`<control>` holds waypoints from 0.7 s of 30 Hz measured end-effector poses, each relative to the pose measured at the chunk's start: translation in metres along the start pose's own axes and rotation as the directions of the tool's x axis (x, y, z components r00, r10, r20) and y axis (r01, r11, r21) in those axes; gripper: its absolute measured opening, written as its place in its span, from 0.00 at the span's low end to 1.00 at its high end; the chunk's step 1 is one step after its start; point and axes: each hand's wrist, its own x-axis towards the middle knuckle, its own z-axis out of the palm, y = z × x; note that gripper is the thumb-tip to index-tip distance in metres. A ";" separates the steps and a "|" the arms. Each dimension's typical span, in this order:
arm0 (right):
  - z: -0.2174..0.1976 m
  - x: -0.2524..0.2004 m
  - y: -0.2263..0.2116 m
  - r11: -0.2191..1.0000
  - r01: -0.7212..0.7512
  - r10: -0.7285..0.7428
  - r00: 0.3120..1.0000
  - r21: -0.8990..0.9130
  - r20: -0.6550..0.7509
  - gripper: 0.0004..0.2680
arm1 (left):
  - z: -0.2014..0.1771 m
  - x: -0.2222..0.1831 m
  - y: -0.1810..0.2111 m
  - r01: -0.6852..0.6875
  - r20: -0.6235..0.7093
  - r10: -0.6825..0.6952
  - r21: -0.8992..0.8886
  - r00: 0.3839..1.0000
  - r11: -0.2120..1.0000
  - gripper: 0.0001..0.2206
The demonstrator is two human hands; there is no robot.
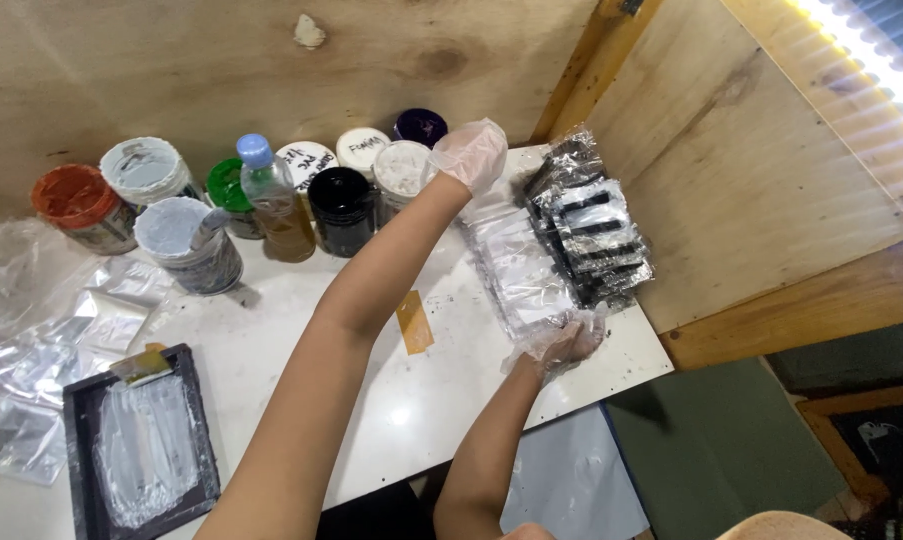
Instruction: Spreading white ink onto a screen printing frame using a small brush to ensure even coverage.
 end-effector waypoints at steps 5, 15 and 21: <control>0.002 0.001 -0.016 0.990 -0.072 0.068 0.997 -0.124 -0.035 0.09 | 0.107 -0.015 -0.016 0.102 0.069 -0.098 -0.049 0.993 0.994 0.13; 0.012 0.026 0.077 0.924 -0.337 0.298 0.930 -0.182 -0.214 0.16 | -0.011 0.012 0.043 0.079 0.288 -0.067 -0.030 0.955 0.996 0.13; 0.020 0.018 0.047 0.961 -0.204 0.161 0.961 -0.184 -0.227 0.18 | -0.012 0.026 0.040 0.075 0.623 -0.079 0.032 0.778 0.997 0.07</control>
